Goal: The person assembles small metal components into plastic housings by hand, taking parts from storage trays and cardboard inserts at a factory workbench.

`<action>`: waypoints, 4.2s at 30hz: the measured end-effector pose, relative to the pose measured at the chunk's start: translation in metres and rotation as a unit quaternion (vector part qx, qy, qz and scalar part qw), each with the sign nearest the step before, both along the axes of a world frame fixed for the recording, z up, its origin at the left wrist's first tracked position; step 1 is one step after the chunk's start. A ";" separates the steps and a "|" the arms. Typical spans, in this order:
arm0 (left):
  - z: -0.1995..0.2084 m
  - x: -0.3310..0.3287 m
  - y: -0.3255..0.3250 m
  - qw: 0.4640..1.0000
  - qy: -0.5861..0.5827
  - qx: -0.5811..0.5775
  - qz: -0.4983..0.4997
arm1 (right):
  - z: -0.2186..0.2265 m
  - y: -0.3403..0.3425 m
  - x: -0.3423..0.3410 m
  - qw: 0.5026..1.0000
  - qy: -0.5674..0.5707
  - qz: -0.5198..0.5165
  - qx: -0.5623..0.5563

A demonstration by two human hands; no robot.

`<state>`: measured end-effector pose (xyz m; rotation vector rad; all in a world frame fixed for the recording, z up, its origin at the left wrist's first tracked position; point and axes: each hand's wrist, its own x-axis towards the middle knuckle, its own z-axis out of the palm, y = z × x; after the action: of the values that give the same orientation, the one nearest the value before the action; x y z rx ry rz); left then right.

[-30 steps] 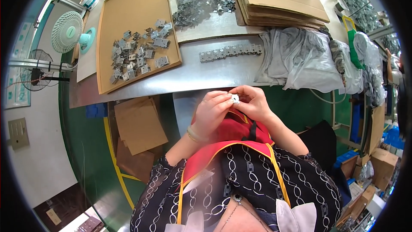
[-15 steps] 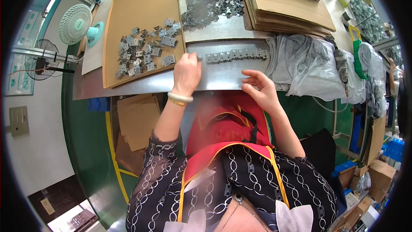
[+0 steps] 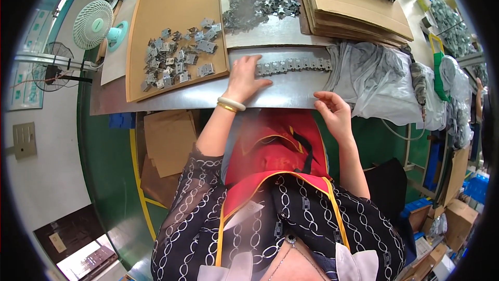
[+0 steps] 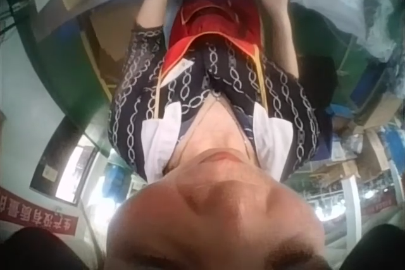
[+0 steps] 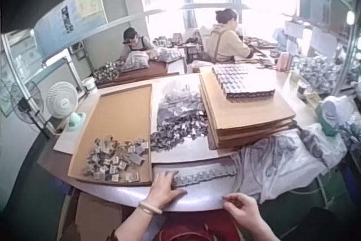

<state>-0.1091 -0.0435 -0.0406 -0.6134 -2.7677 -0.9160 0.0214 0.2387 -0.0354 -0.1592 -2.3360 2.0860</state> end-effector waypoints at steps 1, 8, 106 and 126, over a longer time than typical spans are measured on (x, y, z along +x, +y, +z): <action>-0.002 -0.001 0.003 1.000 -0.002 0.000 0.001 | 0.000 -0.001 0.000 1.000 -0.002 0.001 0.000; -0.019 -0.016 0.001 0.998 -0.039 -0.044 -0.005 | -0.001 0.003 0.002 0.999 -0.004 0.006 0.049; -0.013 0.024 -0.015 0.998 -0.055 -0.020 -0.029 | -0.014 -0.013 -0.058 0.897 0.144 0.082 0.411; 0.058 0.061 0.056 0.985 -0.059 -0.156 0.050 | -0.001 -0.020 -0.050 0.875 0.209 0.012 0.437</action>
<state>-0.0483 0.0125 0.0173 -0.4695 -3.0455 -0.5180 -0.0286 0.2185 -0.0362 0.2964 -2.6747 0.7580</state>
